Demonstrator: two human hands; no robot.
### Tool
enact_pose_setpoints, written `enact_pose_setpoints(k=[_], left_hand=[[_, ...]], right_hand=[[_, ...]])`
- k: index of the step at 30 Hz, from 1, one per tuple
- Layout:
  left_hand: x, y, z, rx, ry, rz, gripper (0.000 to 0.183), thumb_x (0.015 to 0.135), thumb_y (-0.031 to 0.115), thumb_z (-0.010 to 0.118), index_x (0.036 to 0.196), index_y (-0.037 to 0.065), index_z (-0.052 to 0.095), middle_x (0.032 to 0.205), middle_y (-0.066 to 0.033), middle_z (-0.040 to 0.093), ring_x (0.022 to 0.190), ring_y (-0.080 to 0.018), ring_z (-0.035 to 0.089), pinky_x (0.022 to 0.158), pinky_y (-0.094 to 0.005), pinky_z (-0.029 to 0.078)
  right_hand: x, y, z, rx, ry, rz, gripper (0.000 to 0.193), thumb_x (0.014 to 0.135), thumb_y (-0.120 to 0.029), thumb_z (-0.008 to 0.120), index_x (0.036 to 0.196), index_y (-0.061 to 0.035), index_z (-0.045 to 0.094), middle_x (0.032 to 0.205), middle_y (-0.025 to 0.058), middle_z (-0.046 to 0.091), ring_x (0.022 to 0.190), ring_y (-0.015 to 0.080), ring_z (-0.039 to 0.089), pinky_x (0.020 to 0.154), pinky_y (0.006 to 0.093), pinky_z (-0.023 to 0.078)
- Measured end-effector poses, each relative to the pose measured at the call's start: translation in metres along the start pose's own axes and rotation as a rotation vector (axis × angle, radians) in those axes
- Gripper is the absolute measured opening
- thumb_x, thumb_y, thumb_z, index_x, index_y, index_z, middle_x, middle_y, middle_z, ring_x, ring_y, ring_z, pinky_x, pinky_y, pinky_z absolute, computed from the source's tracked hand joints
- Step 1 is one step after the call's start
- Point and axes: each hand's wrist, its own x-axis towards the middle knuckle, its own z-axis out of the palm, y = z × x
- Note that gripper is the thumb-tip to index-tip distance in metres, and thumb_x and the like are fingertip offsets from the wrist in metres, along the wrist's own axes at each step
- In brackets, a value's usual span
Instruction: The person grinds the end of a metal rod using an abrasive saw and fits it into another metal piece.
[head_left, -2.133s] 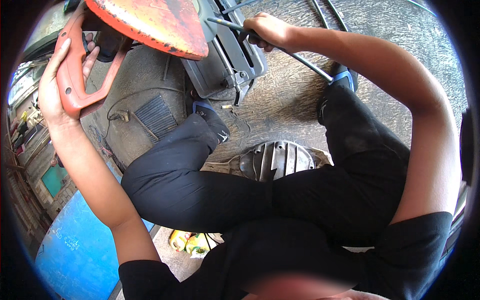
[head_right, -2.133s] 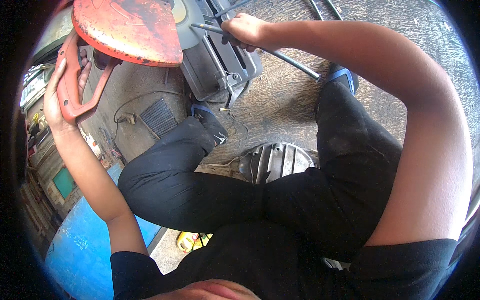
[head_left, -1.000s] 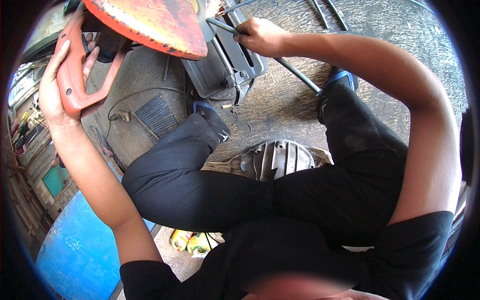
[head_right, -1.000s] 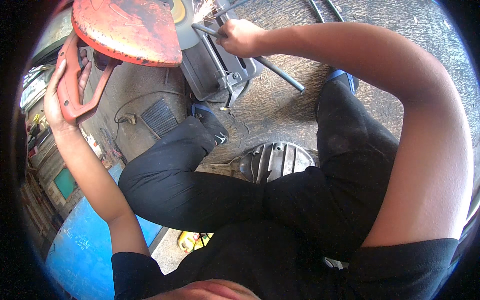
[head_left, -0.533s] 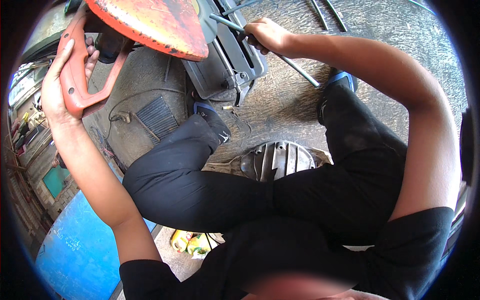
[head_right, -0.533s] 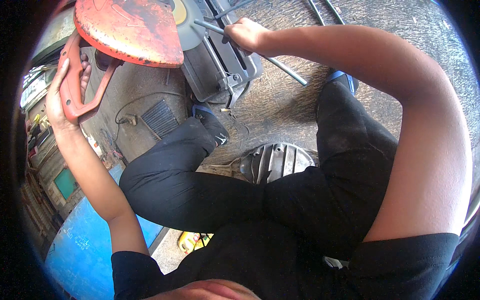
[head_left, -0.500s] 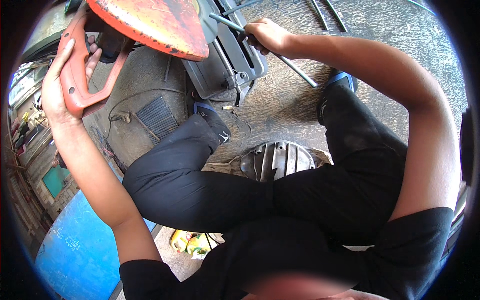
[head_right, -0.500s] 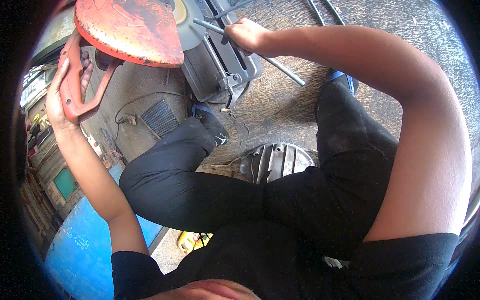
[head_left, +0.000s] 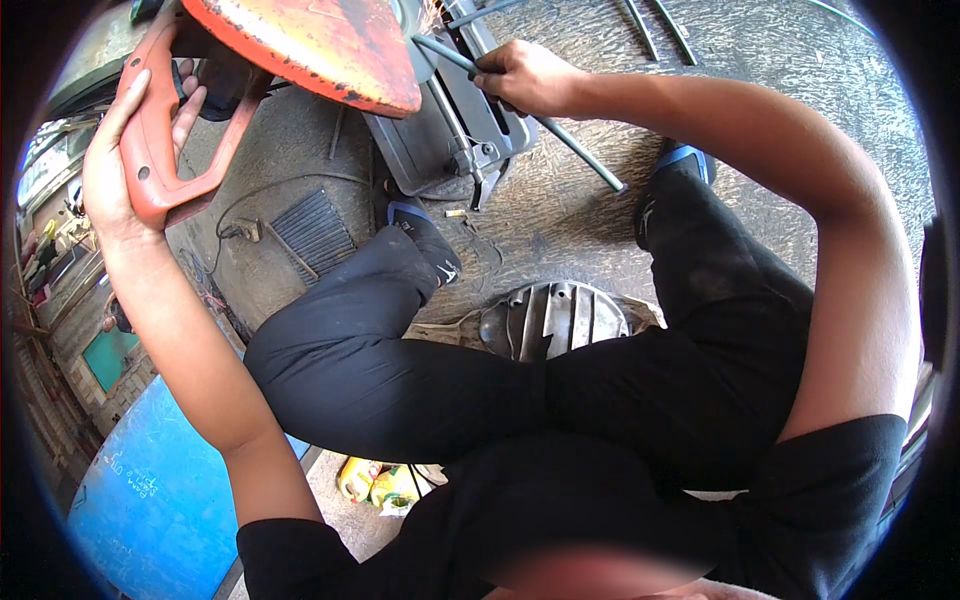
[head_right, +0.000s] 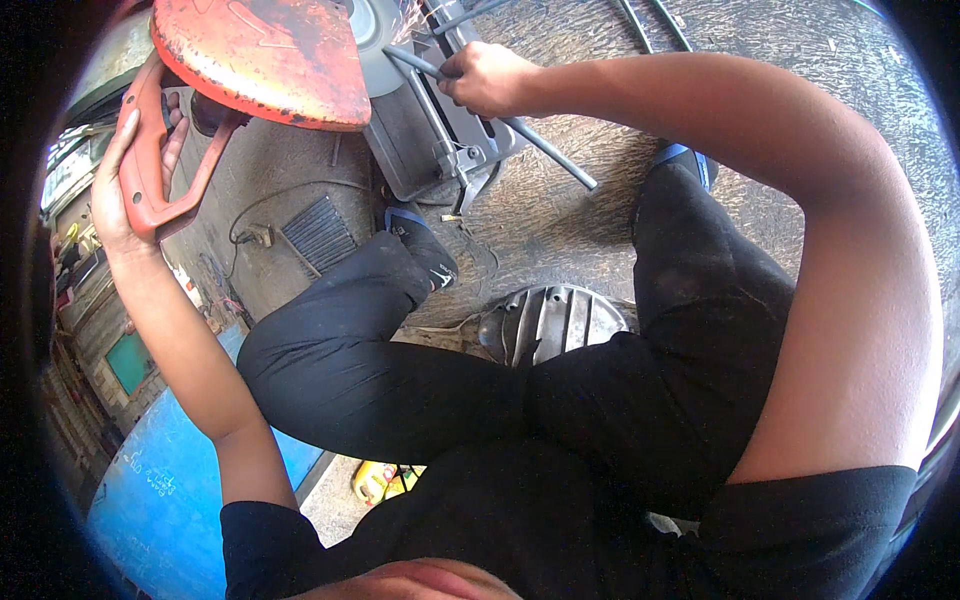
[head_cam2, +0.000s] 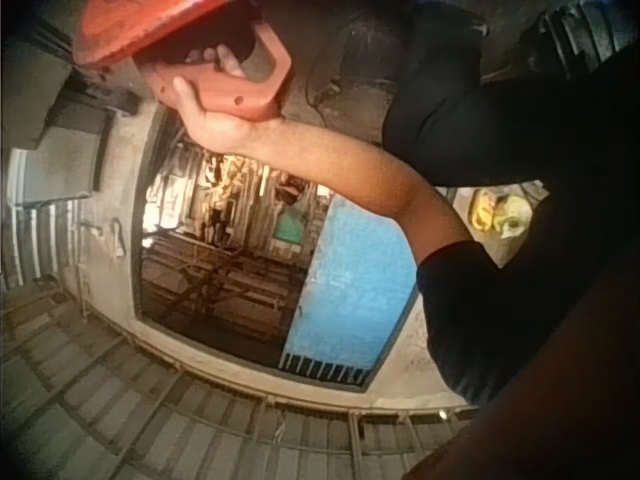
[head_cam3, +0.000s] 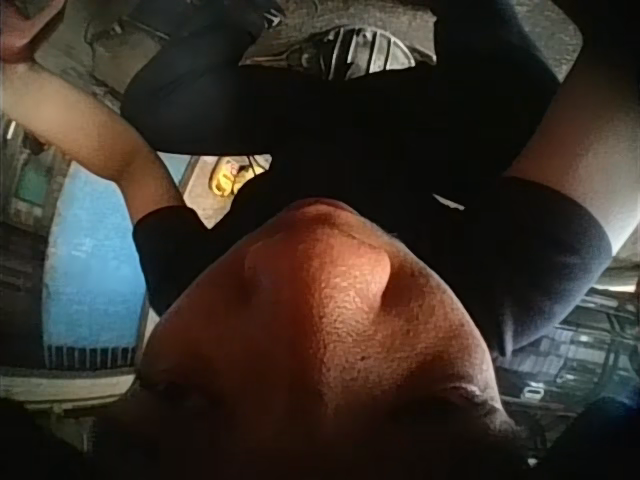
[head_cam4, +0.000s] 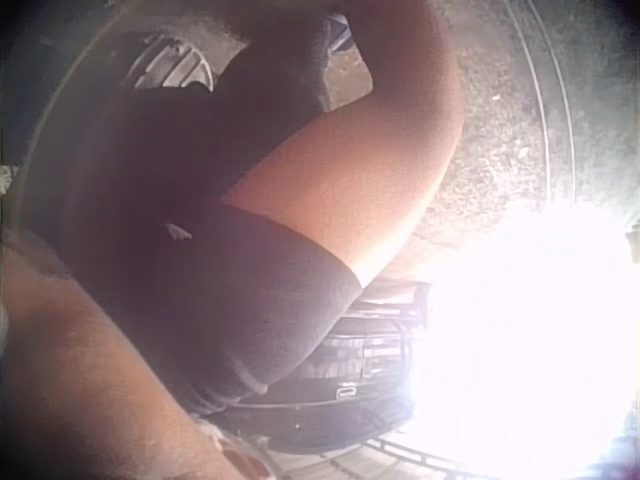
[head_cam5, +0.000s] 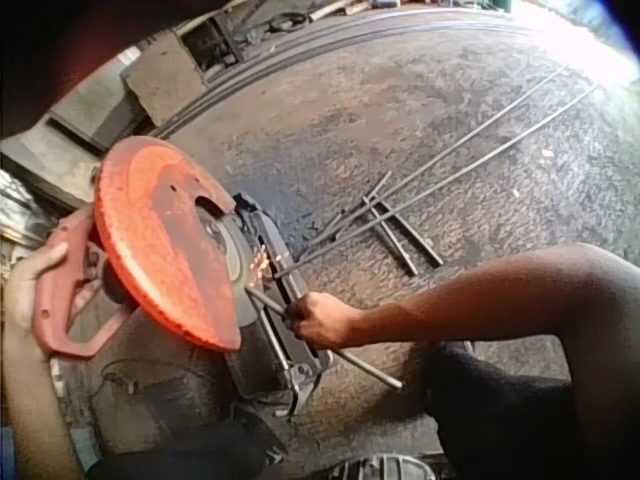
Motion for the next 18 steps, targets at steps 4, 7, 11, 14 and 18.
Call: enact_pose_setpoints(k=[4, 7, 11, 14, 18], left_hand=[[0.000, -0.002, 0.002, 0.007, 0.008, 0.026, 0.046, 0.085, 0.013, 0.055, 0.124, -0.007, 0.041, 0.110, -0.0161, 0.054, 0.100, -0.0239, 0.055, 0.097, -0.0415, 0.042], [-0.001, 0.000, 0.006, -0.001, -0.007, 0.007, 0.046, 0.085, 0.013, 0.055, 0.124, -0.007, 0.040, 0.111, -0.0162, 0.054, 0.101, -0.0239, 0.055, 0.097, -0.0413, 0.042], [-0.003, 0.000, 0.009, -0.016, -0.001, -0.022, 0.047, 0.085, 0.013, 0.055, 0.125, -0.006, 0.040, 0.114, -0.0156, 0.054, 0.104, -0.0233, 0.054, 0.098, -0.0413, 0.041], [-0.007, 0.001, 0.017, -0.018, 0.110, -0.005, 0.048, 0.085, 0.014, 0.055, 0.126, -0.006, 0.039, 0.117, -0.0148, 0.053, 0.107, -0.0229, 0.053, 0.099, -0.0412, 0.040], [-0.006, 0.001, 0.009, 0.016, 0.048, 0.019, 0.049, 0.085, 0.015, 0.056, 0.127, -0.005, 0.039, 0.118, -0.0145, 0.053, 0.107, -0.0225, 0.053, 0.099, -0.0405, 0.040]], right_hand=[[0.004, 0.011, 0.001, -0.254, 0.122, -0.176, 0.024, 0.085, -0.020, 0.053, 0.092, 0.0010, 0.062, 0.068, 0.0115, 0.062, 0.059, 0.0191, 0.060, 0.060, 0.0331, 0.049], [0.006, 0.016, 0.004, -0.300, 0.196, -0.245, 0.024, 0.083, -0.019, 0.054, 0.094, -0.0002, 0.063, 0.075, 0.0144, 0.064, 0.064, 0.0263, 0.062, 0.065, 0.0361, 0.049], [0.005, 0.018, 0.001, -0.380, 0.229, -0.272, 0.024, 0.081, -0.019, 0.056, 0.096, -0.0022, 0.064, 0.077, 0.0184, 0.063, 0.069, 0.0319, 0.062, 0.067, 0.0382, 0.048], [0.002, 0.017, 0.000, -0.379, 0.267, -0.301, 0.023, 0.080, -0.018, 0.057, 0.097, -0.0036, 0.065, 0.076, 0.0193, 0.062, 0.069, 0.0298, 0.063, 0.066, 0.0382, 0.048], [-0.002, 0.011, -0.001, -0.204, 0.303, -0.220, 0.025, 0.082, -0.020, 0.054, 0.095, -0.0025, 0.065, 0.074, 0.0169, 0.064, 0.064, 0.0260, 0.062, 0.064, 0.0366, 0.048]])
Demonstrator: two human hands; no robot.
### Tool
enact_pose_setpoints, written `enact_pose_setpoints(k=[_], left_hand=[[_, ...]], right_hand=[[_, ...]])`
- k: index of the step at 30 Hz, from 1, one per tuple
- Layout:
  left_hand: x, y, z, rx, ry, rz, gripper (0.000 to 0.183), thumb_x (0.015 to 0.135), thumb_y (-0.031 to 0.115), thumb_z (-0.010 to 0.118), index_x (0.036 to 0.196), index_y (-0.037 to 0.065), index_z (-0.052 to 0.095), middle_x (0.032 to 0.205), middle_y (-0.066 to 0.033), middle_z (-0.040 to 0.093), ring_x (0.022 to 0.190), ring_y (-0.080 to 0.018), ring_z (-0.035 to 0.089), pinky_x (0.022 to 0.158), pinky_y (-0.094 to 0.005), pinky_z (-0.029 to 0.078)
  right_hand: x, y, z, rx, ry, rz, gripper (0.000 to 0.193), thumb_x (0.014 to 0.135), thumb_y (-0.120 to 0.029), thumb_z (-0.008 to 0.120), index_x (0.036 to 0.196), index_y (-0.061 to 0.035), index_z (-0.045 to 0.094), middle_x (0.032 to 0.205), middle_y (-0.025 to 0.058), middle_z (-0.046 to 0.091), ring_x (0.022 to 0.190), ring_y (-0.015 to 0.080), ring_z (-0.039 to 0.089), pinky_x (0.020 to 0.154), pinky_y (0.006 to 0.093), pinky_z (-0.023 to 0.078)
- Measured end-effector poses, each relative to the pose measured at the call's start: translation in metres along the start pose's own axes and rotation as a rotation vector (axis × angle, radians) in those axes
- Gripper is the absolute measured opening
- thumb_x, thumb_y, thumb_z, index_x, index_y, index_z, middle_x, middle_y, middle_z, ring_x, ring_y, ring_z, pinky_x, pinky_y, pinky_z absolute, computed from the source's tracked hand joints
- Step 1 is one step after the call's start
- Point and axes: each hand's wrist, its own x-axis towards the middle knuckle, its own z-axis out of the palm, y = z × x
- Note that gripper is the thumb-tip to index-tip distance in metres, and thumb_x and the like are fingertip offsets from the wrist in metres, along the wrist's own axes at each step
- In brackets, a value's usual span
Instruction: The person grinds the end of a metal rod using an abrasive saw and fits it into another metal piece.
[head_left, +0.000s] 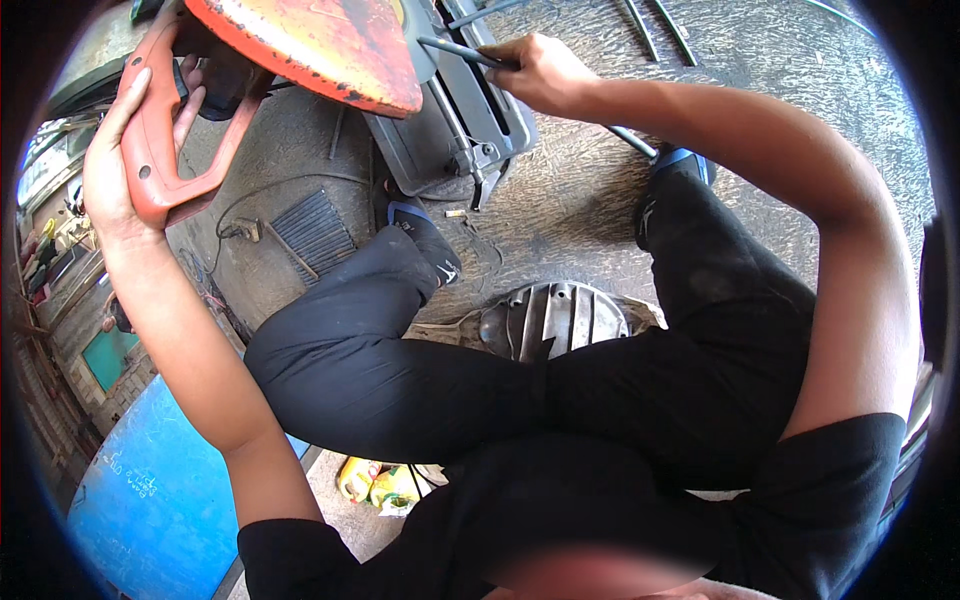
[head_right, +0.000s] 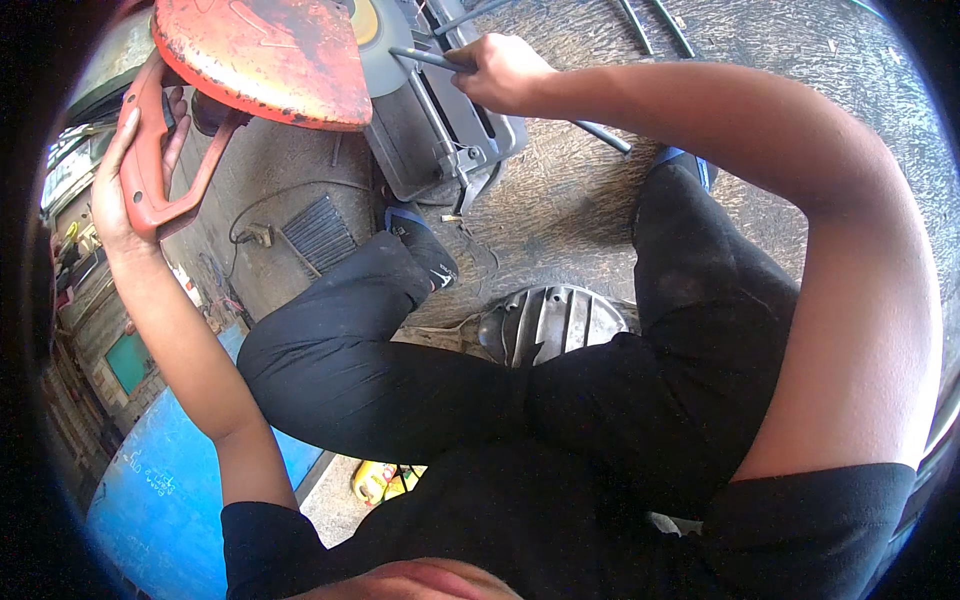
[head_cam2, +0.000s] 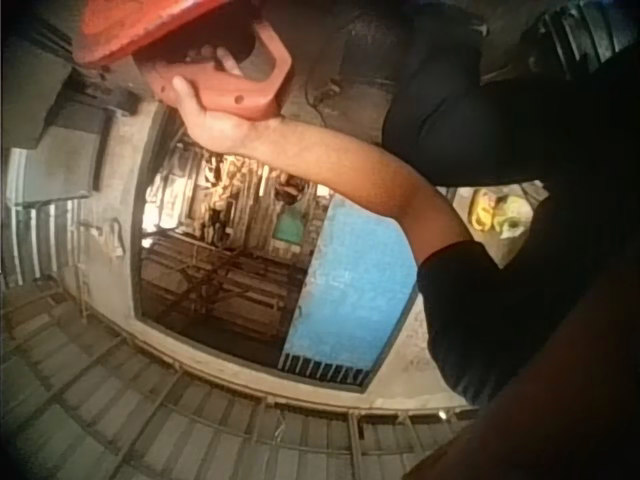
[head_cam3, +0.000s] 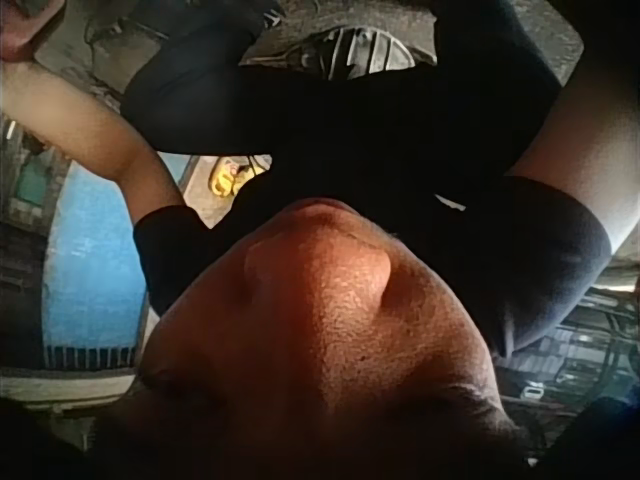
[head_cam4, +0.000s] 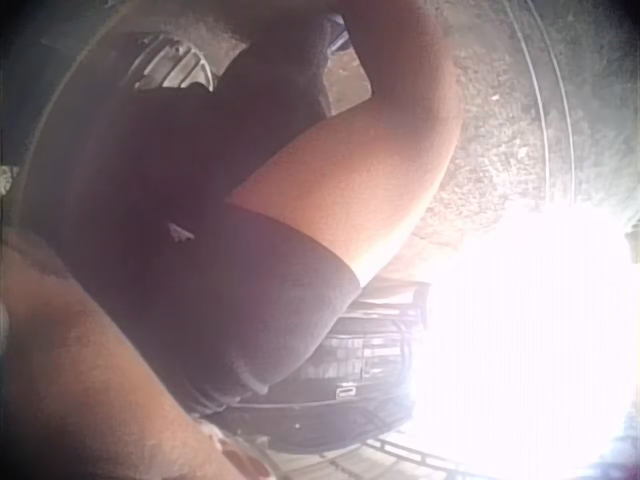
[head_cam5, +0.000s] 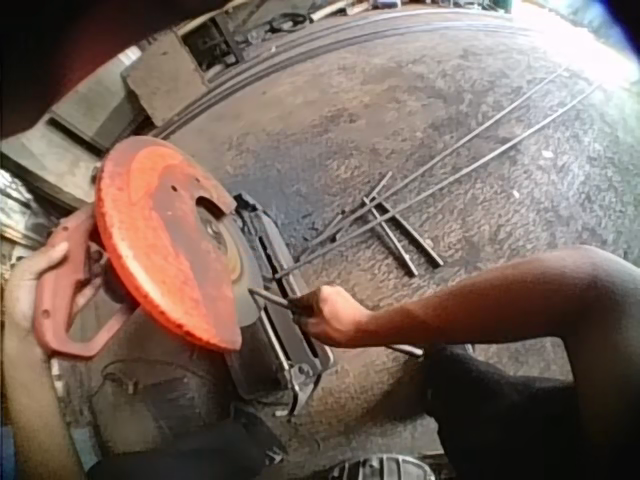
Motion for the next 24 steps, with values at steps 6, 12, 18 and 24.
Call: enact_pose_setpoints(k=[6, 12, 18, 24], left_hand=[[0.010, -0.002, -0.014, 0.080, 0.071, -0.027, 0.047, 0.086, 0.016, 0.055, 0.124, -0.007, 0.041, 0.110, -0.0164, 0.056, 0.101, -0.0244, 0.056, 0.094, -0.0383, 0.044], [0.001, -0.003, 0.004, 0.013, 0.028, 0.011, 0.046, 0.087, 0.015, 0.053, 0.125, -0.006, 0.040, 0.110, -0.0171, 0.055, 0.102, -0.0258, 0.056, 0.094, -0.0387, 0.043], [0.003, -0.002, -0.003, 0.015, -0.017, 0.005, 0.047, 0.088, 0.016, 0.051, 0.128, -0.004, 0.038, 0.115, -0.0162, 0.053, 0.106, -0.0250, 0.054, 0.097, -0.0390, 0.040], [0.001, -0.001, 0.002, 0.007, 0.004, 0.001, 0.046, 0.089, 0.016, 0.050, 0.128, -0.004, 0.038, 0.117, -0.0156, 0.053, 0.107, -0.0236, 0.053, 0.099, -0.0393, 0.039]], right_hand=[[0.001, 0.003, -0.012, 0.416, -0.293, 0.290, 0.032, 0.083, -0.020, 0.043, 0.091, -0.0001, 0.066, 0.065, 0.0077, 0.058, 0.053, 0.0160, 0.054, 0.051, 0.0316, 0.045], [0.001, -0.015, -0.008, 0.517, -0.298, 0.369, 0.026, 0.090, -0.018, 0.045, 0.090, 0.0026, 0.060, 0.057, 0.0012, 0.046, 0.044, 0.0084, 0.043, 0.041, 0.0245, 0.037], [0.000, -0.024, -0.004, 0.333, -0.279, 0.313, 0.025, 0.090, -0.020, 0.050, 0.093, 0.0012, 0.062, 0.056, 0.0040, 0.050, 0.045, 0.0082, 0.049, 0.043, 0.0251, 0.042], [0.004, -0.006, 0.001, -0.014, -0.133, 0.051, 0.032, 0.086, -0.024, 0.055, 0.105, 0.0014, 0.062, 0.069, 0.0146, 0.063, 0.060, 0.0193, 0.061, 0.060, 0.0322, 0.049]])
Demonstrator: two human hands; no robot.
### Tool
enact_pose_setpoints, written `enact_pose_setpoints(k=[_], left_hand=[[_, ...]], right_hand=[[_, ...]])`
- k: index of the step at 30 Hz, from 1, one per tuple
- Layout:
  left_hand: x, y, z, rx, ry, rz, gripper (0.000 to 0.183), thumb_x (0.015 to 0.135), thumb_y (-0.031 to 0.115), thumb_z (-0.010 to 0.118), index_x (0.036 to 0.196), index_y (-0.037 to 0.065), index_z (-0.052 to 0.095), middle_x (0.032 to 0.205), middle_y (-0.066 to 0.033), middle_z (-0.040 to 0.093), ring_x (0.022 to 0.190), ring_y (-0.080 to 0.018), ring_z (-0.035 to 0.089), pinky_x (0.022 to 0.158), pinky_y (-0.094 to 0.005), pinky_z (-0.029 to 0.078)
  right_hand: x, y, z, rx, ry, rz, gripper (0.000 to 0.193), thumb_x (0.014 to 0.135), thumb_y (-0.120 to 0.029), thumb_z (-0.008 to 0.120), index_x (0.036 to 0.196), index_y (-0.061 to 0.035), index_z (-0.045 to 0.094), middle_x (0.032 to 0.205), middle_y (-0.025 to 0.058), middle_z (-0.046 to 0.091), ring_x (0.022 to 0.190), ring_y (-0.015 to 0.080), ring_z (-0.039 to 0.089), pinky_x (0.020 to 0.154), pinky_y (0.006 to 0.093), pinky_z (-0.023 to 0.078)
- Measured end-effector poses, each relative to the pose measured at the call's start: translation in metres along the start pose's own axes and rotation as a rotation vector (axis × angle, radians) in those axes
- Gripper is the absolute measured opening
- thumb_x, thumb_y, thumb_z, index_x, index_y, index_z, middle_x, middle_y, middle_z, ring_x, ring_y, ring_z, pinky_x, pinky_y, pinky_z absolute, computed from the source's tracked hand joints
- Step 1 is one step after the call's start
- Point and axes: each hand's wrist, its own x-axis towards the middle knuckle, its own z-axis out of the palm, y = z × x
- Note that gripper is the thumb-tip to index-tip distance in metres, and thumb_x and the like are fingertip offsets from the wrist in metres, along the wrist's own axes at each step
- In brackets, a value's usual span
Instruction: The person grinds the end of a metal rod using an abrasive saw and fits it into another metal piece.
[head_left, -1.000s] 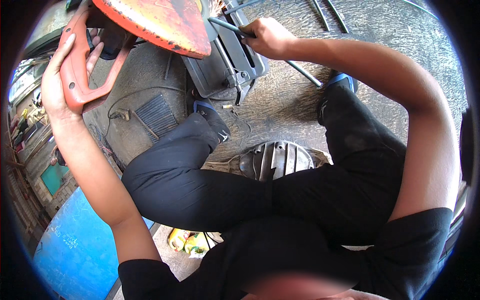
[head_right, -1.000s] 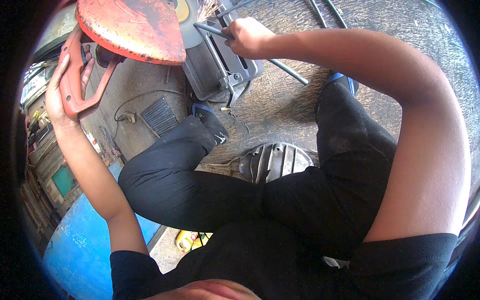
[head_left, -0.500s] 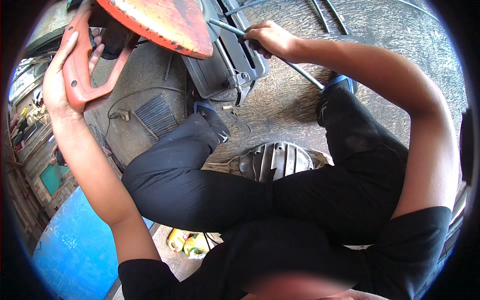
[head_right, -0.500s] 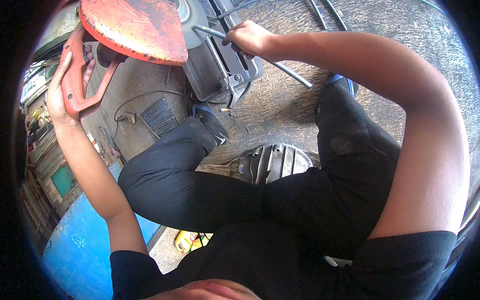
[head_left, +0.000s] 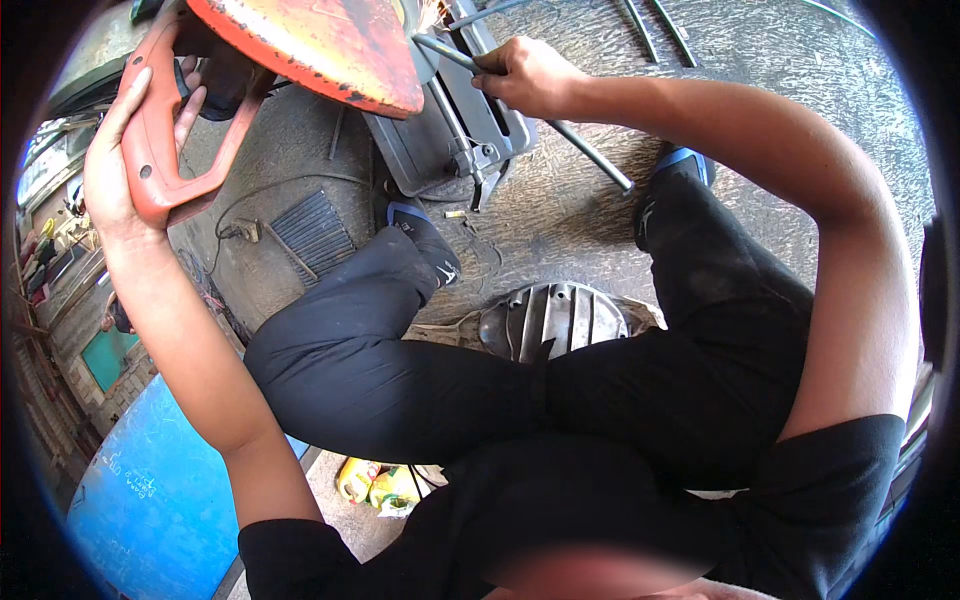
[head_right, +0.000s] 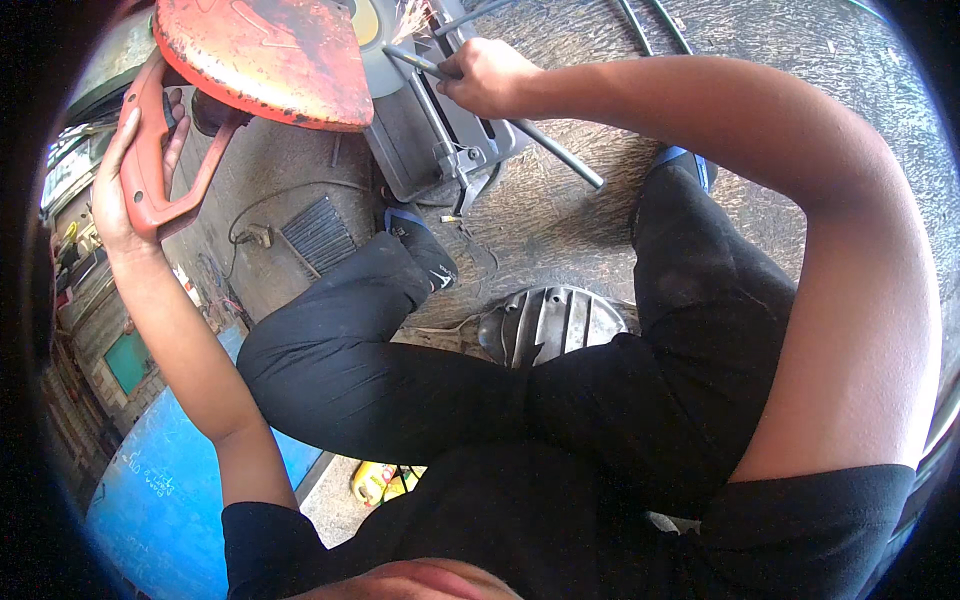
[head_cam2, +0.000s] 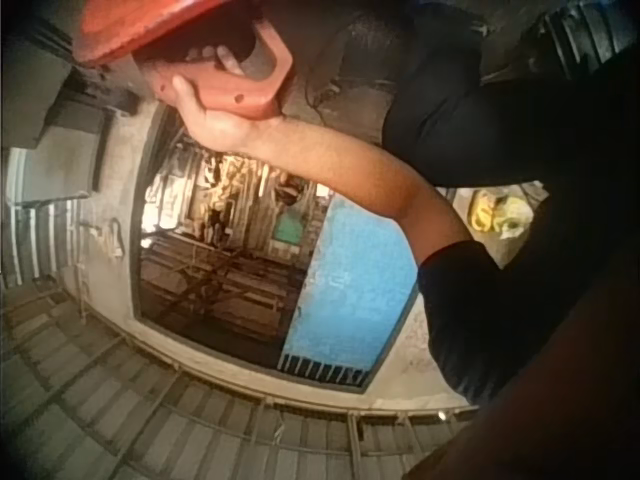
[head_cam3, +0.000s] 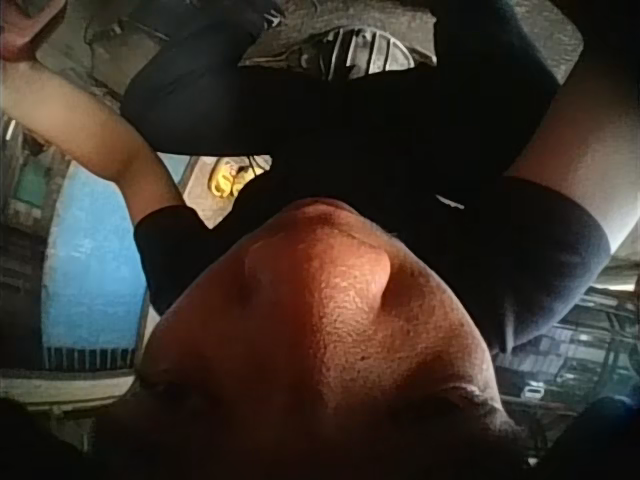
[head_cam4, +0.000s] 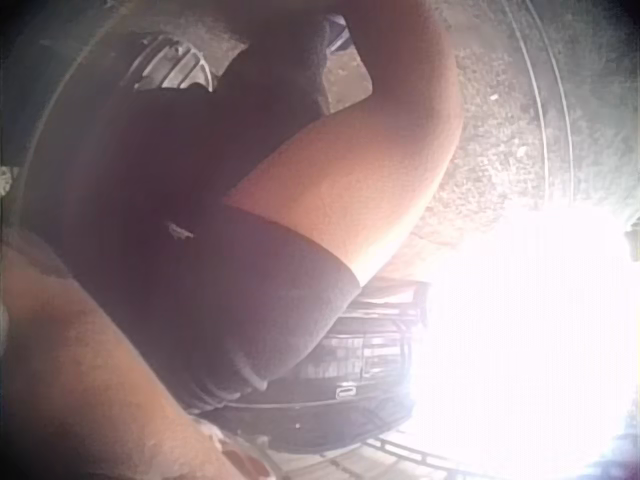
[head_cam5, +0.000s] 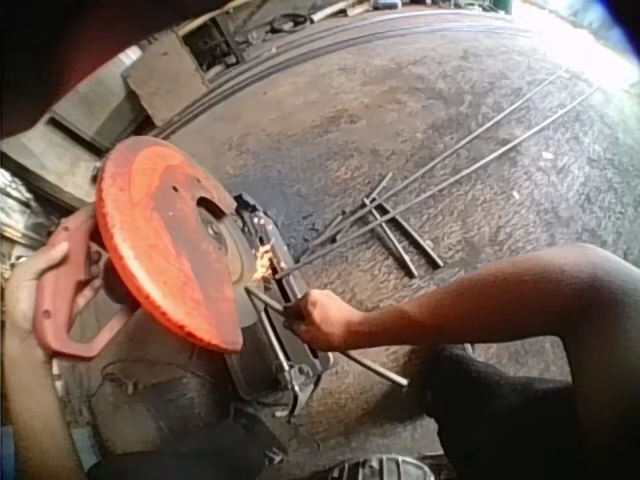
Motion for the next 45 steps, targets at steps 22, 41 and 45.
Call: enact_pose_setpoints(k=[22, 41, 45], left_hand=[[0.002, 0.000, -0.008, -0.017, -0.058, -0.017, 0.046, 0.086, 0.014, 0.055, 0.125, -0.006, 0.041, 0.112, -0.0151, 0.055, 0.102, -0.0235, 0.055, 0.094, -0.0383, 0.044], [0.005, -0.001, -0.010, -0.003, -0.043, -0.009, 0.046, 0.086, 0.013, 0.054, 0.126, -0.005, 0.040, 0.115, -0.0154, 0.054, 0.104, -0.0229, 0.054, 0.095, -0.0393, 0.043], [0.001, 0.000, -0.005, -0.018, -0.026, -0.011, 0.045, 0.086, 0.012, 0.054, 0.125, -0.004, 0.041, 0.115, -0.0148, 0.054, 0.104, -0.0226, 0.054, 0.095, -0.0394, 0.043]], right_hand=[[0.035, -0.015, -0.067, -0.581, -0.012, -0.183, 0.025, 0.079, -0.029, 0.054, 0.076, -0.0078, 0.066, 0.072, 0.0177, 0.063, 0.070, 0.0361, 0.062, 0.063, 0.0444, 0.050], [0.037, -0.021, -0.071, -0.674, 0.017, -0.248, 0.026, 0.080, -0.033, 0.055, 0.074, -0.0098, 0.065, 0.074, 0.0149, 0.064, 0.071, 0.0348, 0.063, 0.060, 0.0444, 0.050], [0.037, -0.020, -0.070, -0.651, 0.039, -0.236, 0.023, 0.079, -0.029, 0.054, 0.073, -0.0090, 0.064, 0.072, 0.0160, 0.063, 0.069, 0.0356, 0.062, 0.058, 0.0448, 0.049]])
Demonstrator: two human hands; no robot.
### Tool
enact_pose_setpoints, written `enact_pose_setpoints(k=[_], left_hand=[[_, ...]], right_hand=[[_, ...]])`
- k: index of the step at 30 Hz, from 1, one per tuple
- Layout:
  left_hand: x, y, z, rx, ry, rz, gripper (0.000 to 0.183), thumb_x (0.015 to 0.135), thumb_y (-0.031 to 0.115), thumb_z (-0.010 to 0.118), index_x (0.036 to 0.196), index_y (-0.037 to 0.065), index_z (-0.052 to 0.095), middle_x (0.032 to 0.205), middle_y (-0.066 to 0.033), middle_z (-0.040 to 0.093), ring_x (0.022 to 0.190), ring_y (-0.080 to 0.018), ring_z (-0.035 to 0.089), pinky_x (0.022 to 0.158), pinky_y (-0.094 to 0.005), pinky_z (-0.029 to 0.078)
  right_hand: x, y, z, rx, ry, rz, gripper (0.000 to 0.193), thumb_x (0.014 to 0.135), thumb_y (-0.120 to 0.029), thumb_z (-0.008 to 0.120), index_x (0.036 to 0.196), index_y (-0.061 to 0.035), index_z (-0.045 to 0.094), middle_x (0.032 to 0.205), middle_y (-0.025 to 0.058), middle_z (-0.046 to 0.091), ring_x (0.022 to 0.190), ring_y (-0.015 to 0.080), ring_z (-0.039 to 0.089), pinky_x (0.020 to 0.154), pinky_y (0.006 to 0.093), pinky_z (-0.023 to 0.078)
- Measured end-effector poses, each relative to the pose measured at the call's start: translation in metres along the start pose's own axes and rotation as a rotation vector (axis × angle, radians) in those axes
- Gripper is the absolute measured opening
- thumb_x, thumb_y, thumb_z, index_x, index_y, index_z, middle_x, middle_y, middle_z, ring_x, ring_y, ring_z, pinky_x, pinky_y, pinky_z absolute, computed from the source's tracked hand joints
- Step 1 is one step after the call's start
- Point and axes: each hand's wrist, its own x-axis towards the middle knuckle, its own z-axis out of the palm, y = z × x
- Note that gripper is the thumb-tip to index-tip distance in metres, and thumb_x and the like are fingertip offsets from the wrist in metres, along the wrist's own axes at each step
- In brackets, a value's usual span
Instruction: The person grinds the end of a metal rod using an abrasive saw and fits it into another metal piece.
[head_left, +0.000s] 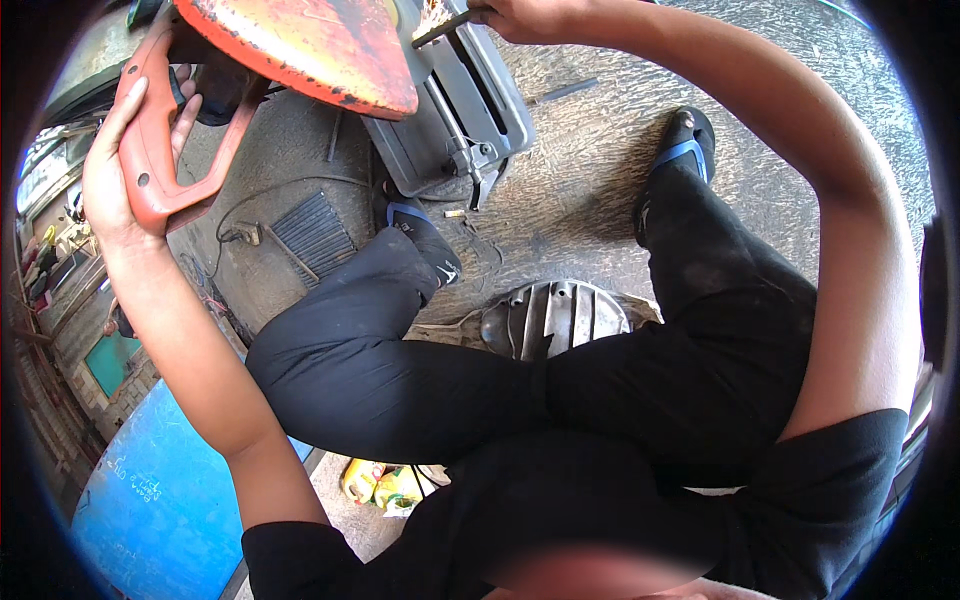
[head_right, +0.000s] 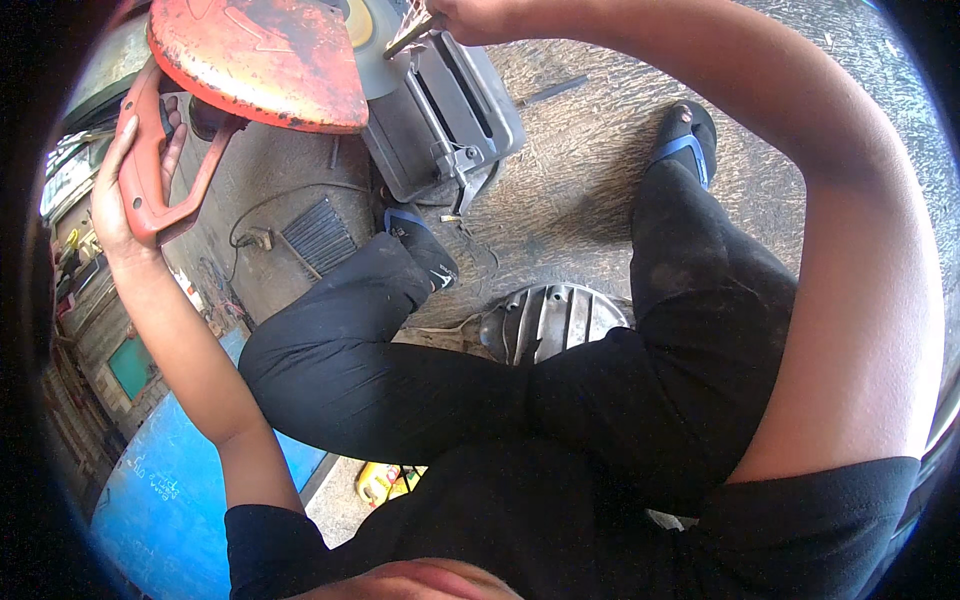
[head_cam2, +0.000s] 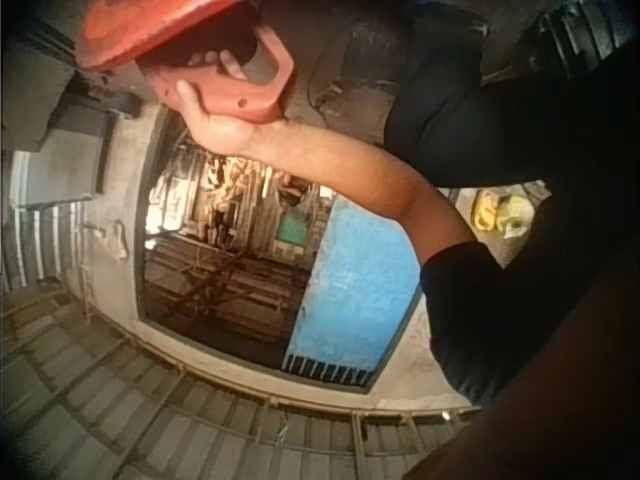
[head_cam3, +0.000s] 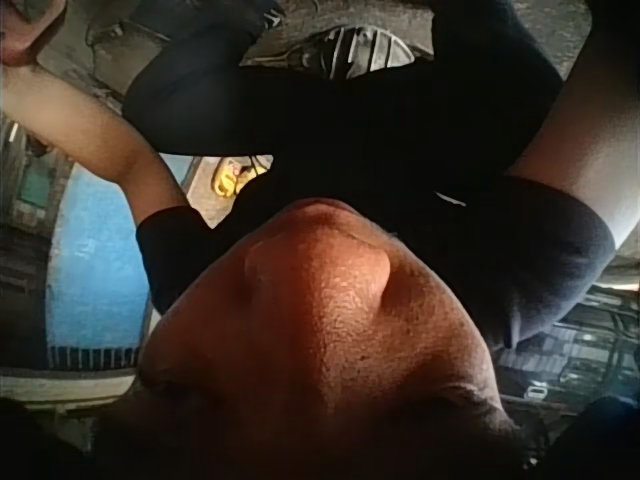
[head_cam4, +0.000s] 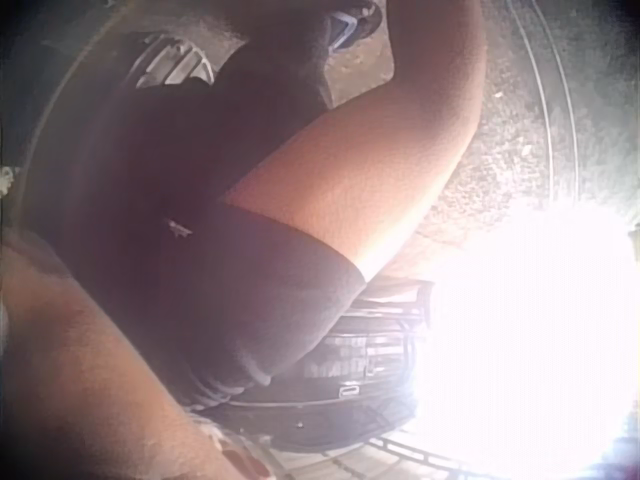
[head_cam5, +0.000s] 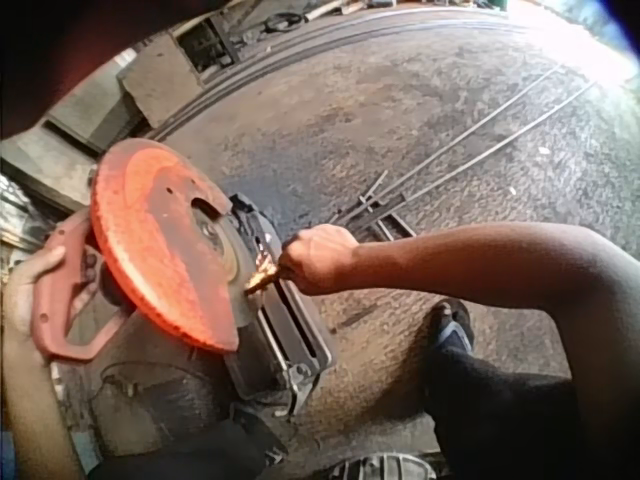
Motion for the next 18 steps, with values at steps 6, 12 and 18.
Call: enact_pose_setpoints(k=[6, 12, 18], left_hand=[[0.001, 0.002, 0.000, 0.007, -0.004, -0.006, 0.044, 0.085, 0.013, 0.056, 0.123, -0.004, 0.043, 0.111, -0.0143, 0.056, 0.100, -0.0209, 0.056, 0.091, -0.0372, 0.046], [0.006, 0.002, -0.009, 0.091, 0.054, -0.032, 0.045, 0.084, 0.015, 0.058, 0.122, -0.004, 0.044, 0.106, -0.0135, 0.057, 0.095, -0.0194, 0.057, 0.087, -0.0347, 0.048], [0.000, 0.001, 0.000, 0.052, 0.010, 0.003, 0.046, 0.084, 0.015, 0.058, 0.122, -0.004, 0.043, 0.109, -0.0133, 0.055, 0.098, -0.0195, 0.056, 0.088, -0.0360, 0.048]], right_hand=[[0.004, 0.024, 0.029, 0.190, 0.044, -0.082, 0.024, 0.079, -0.023, 0.050, 0.071, -0.0027, 0.061, 0.071, 0.0211, 0.061, 0.068, 0.0401, 0.059, 0.058, 0.0468, 0.047], [0.007, 0.029, 0.076, 0.567, -0.235, 0.152, 0.031, 0.087, -0.026, 0.046, 0.097, -0.0020, 0.064, 0.081, 0.0148, 0.063, 0.075, 0.0268, 0.062, 0.073, 0.0391, 0.048], [-0.026, -0.020, 0.059, 0.723, -0.272, 0.326, 0.031, 0.088, -0.026, 0.046, 0.106, -0.0054, 0.059, 0.088, 0.0130, 0.063, 0.081, 0.0264, 0.061, 0.075, 0.0377, 0.047]])
